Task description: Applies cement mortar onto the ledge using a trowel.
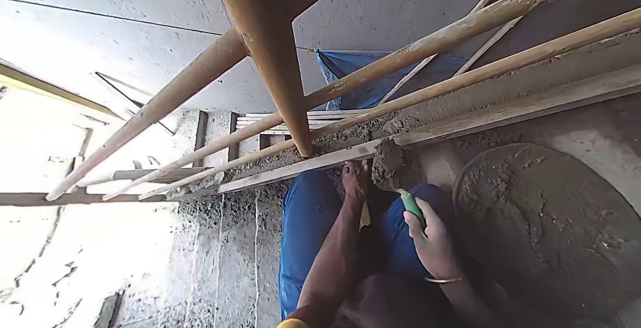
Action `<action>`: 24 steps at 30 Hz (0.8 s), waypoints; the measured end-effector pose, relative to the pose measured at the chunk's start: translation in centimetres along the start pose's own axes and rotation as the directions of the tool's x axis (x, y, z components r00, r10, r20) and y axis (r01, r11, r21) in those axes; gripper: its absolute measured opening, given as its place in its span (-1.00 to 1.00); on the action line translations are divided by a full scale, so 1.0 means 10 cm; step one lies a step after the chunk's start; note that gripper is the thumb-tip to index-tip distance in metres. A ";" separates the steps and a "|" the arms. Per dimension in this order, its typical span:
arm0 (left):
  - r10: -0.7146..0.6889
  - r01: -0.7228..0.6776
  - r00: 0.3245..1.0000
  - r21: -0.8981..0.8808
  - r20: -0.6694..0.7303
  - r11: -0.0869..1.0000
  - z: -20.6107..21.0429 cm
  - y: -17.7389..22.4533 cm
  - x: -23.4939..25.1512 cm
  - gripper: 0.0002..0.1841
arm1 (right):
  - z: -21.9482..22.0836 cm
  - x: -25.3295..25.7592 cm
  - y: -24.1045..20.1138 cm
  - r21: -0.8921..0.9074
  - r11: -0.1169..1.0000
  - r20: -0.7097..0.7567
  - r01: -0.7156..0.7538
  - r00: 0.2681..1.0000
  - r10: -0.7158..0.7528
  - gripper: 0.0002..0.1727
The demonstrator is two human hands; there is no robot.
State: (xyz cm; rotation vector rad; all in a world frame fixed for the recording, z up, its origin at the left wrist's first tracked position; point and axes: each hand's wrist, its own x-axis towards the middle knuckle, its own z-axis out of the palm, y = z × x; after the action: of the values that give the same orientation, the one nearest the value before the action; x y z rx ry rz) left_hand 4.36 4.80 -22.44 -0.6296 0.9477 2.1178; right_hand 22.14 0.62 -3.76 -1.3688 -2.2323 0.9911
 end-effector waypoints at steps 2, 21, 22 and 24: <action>0.050 -0.055 0.998 0.178 0.035 0.982 -0.06 0.05 -0.02 -0.70 | 0.45 0.15 -0.15 0.181 0.983 0.061 -0.017 0.998 0.006 -0.51; -0.065 0.053 0.995 0.143 0.082 0.988 -0.10 0.23 0.02 -0.72 | 0.86 0.79 -0.54 0.956 -0.008 0.291 -0.293 0.944 0.159 -0.52; -0.082 0.071 0.994 0.142 0.072 0.987 -0.11 0.21 0.04 -0.70 | 0.69 0.72 -0.48 0.949 0.032 0.306 -0.313 0.942 0.135 -0.49; -0.086 0.077 0.995 0.147 0.052 0.986 -0.12 0.17 0.05 -0.71 | 0.37 0.59 -0.36 0.917 0.264 0.273 -0.298 0.954 0.125 -0.48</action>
State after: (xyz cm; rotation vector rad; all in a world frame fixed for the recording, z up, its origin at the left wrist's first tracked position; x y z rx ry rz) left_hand 2.91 3.21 -22.77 -0.5222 1.0157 1.9648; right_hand 14.73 3.29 -4.18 -0.9486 -0.9577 2.1040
